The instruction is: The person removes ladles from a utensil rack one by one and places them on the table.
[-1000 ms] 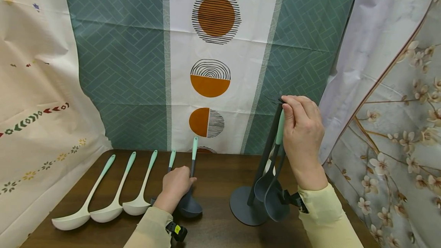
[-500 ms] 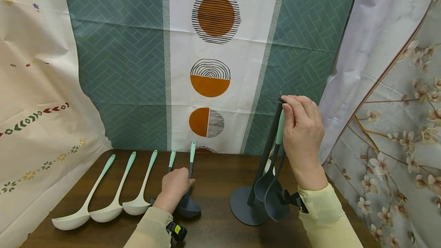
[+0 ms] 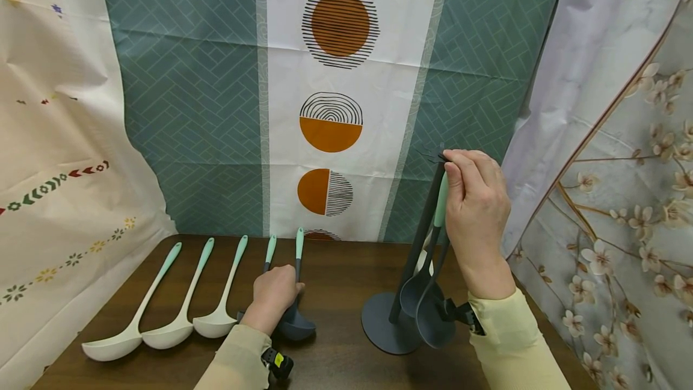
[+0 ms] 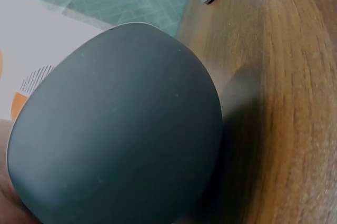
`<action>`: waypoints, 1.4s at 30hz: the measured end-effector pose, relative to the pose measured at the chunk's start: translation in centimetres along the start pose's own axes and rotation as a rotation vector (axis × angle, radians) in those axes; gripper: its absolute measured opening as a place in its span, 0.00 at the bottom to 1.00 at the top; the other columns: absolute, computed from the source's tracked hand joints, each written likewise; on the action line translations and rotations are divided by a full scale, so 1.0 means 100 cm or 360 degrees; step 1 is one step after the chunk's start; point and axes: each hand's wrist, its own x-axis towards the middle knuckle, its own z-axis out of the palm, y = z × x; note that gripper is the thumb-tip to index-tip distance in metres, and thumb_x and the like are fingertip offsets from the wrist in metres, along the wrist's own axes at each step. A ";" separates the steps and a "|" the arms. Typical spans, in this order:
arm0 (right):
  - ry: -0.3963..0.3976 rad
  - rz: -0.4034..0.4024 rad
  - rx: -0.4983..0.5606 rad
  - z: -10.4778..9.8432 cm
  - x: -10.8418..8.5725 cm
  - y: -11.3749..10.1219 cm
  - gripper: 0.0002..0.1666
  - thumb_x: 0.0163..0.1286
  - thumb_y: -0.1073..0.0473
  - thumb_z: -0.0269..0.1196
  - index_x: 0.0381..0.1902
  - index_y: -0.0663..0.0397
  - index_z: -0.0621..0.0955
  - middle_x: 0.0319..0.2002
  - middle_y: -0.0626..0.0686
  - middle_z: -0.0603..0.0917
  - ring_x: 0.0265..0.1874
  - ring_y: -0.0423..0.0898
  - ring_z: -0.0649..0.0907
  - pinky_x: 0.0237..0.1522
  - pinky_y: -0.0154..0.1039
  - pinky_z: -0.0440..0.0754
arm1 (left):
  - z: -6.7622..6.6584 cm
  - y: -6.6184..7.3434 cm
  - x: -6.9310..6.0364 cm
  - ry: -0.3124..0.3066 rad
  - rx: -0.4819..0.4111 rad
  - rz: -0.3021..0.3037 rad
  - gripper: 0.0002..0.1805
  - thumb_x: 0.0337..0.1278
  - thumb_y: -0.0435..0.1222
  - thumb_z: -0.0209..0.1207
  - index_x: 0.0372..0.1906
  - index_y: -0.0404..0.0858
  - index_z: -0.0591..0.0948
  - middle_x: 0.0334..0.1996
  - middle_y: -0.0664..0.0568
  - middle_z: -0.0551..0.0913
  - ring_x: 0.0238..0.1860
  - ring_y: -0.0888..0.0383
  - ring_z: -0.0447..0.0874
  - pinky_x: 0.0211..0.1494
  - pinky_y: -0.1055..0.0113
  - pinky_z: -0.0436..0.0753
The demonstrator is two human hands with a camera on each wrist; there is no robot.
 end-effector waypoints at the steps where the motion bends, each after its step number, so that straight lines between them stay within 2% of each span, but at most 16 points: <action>1: -0.0003 -0.0001 -0.0006 0.000 0.000 0.000 0.18 0.86 0.52 0.62 0.60 0.56 0.90 0.54 0.60 0.88 0.59 0.61 0.84 0.64 0.56 0.79 | 0.000 0.000 0.000 -0.0002 0.0000 0.0001 0.25 0.71 0.45 0.74 0.19 0.42 0.79 0.15 0.52 0.74 0.18 0.54 0.75 0.24 0.60 0.71; 11: 0.0004 0.0014 0.0013 0.000 0.000 -0.001 0.14 0.82 0.59 0.66 0.59 0.55 0.91 0.53 0.59 0.88 0.58 0.60 0.85 0.62 0.56 0.80 | 0.000 0.000 -0.001 -0.0030 -0.0008 -0.0009 0.24 0.72 0.44 0.74 0.20 0.42 0.79 0.15 0.53 0.74 0.18 0.54 0.75 0.25 0.59 0.71; 20: -0.0002 -0.0001 0.0000 -0.001 0.001 0.000 0.17 0.85 0.53 0.63 0.60 0.56 0.90 0.54 0.60 0.88 0.59 0.61 0.84 0.64 0.56 0.79 | 0.000 0.004 0.001 -0.0043 0.0030 -0.0024 0.21 0.71 0.45 0.74 0.26 0.41 0.79 0.18 0.52 0.76 0.20 0.54 0.76 0.27 0.59 0.73; 34: 0.0007 0.0017 0.0012 -0.001 0.001 -0.002 0.14 0.82 0.59 0.67 0.59 0.55 0.91 0.53 0.59 0.89 0.58 0.60 0.85 0.64 0.56 0.79 | 0.001 0.001 -0.001 -0.0052 0.0059 -0.0018 0.24 0.71 0.46 0.74 0.22 0.42 0.78 0.16 0.52 0.76 0.19 0.55 0.75 0.25 0.60 0.72; 42: 0.0004 0.0028 0.0013 0.000 0.001 -0.002 0.14 0.82 0.58 0.66 0.58 0.55 0.91 0.53 0.58 0.89 0.57 0.60 0.85 0.62 0.57 0.79 | 0.000 0.000 -0.002 -0.0055 0.0054 -0.0013 0.24 0.71 0.47 0.74 0.21 0.42 0.79 0.16 0.53 0.75 0.19 0.55 0.75 0.25 0.60 0.72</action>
